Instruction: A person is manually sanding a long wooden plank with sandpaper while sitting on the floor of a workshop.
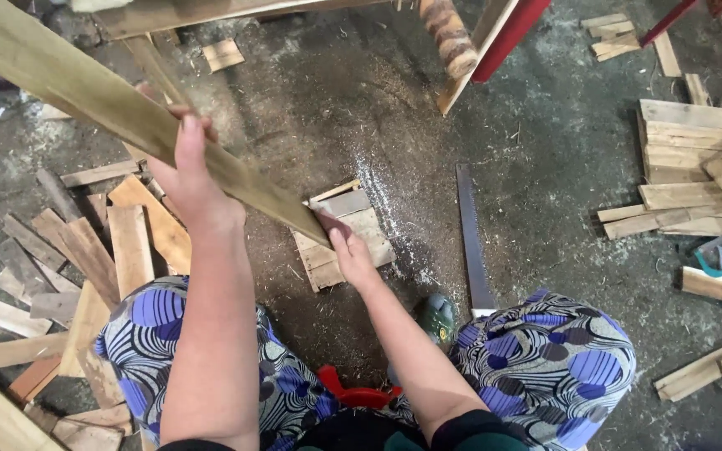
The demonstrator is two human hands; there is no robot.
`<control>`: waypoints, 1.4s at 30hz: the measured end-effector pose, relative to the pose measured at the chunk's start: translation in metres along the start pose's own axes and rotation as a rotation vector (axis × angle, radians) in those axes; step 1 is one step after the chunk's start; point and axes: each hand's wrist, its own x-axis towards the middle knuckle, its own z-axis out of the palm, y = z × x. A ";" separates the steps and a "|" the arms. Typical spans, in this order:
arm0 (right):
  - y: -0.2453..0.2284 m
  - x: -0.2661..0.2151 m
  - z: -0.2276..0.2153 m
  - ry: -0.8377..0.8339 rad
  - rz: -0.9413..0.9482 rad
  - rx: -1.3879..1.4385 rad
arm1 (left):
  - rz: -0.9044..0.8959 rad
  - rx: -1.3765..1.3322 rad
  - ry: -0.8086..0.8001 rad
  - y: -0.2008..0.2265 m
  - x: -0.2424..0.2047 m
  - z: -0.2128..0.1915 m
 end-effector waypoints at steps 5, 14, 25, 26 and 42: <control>-0.099 0.008 0.028 -0.049 -0.195 0.020 | -0.044 -0.034 0.029 -0.013 0.001 -0.010; 0.007 -0.004 0.006 0.093 0.191 -0.193 | -0.216 -0.330 -0.084 0.013 -0.005 -0.008; -0.037 0.023 -0.005 0.194 0.815 -0.056 | -0.082 -0.305 -0.403 0.005 -0.011 0.002; -0.060 0.028 0.000 0.117 0.564 -0.047 | -0.075 -0.308 -0.451 0.006 -0.010 0.002; 0.127 -0.033 -0.041 0.335 0.600 -0.161 | -0.327 -0.608 -0.705 0.020 -0.012 0.006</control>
